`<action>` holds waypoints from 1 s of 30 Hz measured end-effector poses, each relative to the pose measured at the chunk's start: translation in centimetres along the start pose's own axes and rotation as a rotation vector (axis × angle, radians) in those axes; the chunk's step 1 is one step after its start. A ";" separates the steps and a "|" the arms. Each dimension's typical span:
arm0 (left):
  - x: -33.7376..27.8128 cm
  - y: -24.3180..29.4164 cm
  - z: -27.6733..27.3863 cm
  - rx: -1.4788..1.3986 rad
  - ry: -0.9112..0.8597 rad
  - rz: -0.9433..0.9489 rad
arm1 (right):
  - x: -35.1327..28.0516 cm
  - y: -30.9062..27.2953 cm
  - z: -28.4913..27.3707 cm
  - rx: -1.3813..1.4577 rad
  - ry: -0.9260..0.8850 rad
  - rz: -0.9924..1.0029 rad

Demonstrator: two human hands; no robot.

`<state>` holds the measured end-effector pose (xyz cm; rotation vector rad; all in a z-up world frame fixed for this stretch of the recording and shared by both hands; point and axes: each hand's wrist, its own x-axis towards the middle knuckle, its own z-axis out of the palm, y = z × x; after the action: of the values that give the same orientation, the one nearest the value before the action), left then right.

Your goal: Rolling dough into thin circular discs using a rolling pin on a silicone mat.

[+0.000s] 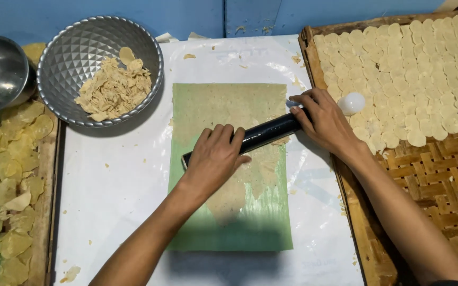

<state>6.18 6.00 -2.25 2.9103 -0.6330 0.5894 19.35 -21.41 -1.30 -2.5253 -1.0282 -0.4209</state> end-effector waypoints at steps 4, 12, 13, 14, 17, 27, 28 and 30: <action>1.7 -1.4 0.6 0.036 0.022 0.066 | 0.6 -0.5 -0.6 0.009 0.011 0.053; 5.1 -5.1 -2.2 -0.115 -0.035 0.076 | 2.8 0.4 -0.8 -0.042 0.106 0.173; 5.2 -5.3 -1.8 -0.113 -0.033 0.079 | 3.1 0.5 -0.5 -0.043 0.110 0.173; 5.4 -5.5 -1.4 -0.123 -0.067 0.067 | 3.4 0.5 -0.2 -0.030 0.073 0.232; 6.3 -5.4 -1.8 -0.166 -0.118 0.027 | 4.5 0.2 0.4 -0.030 0.040 0.267; 7.0 -2.4 -2.1 -0.144 -0.173 -0.114 | 0.7 -4.1 0.8 -0.124 -0.026 0.173; 6.5 -2.0 -2.0 -0.146 -0.179 -0.111 | -0.1 -4.1 1.2 -0.122 -0.029 0.179; 5.2 -1.3 -2.1 -0.128 -0.170 -0.090 | -1.6 -4.1 1.9 -0.210 0.063 0.063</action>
<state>10.33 5.56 1.68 2.8700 -0.5322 0.2821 15.55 -18.79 -2.62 -2.7007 -0.9213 -0.6151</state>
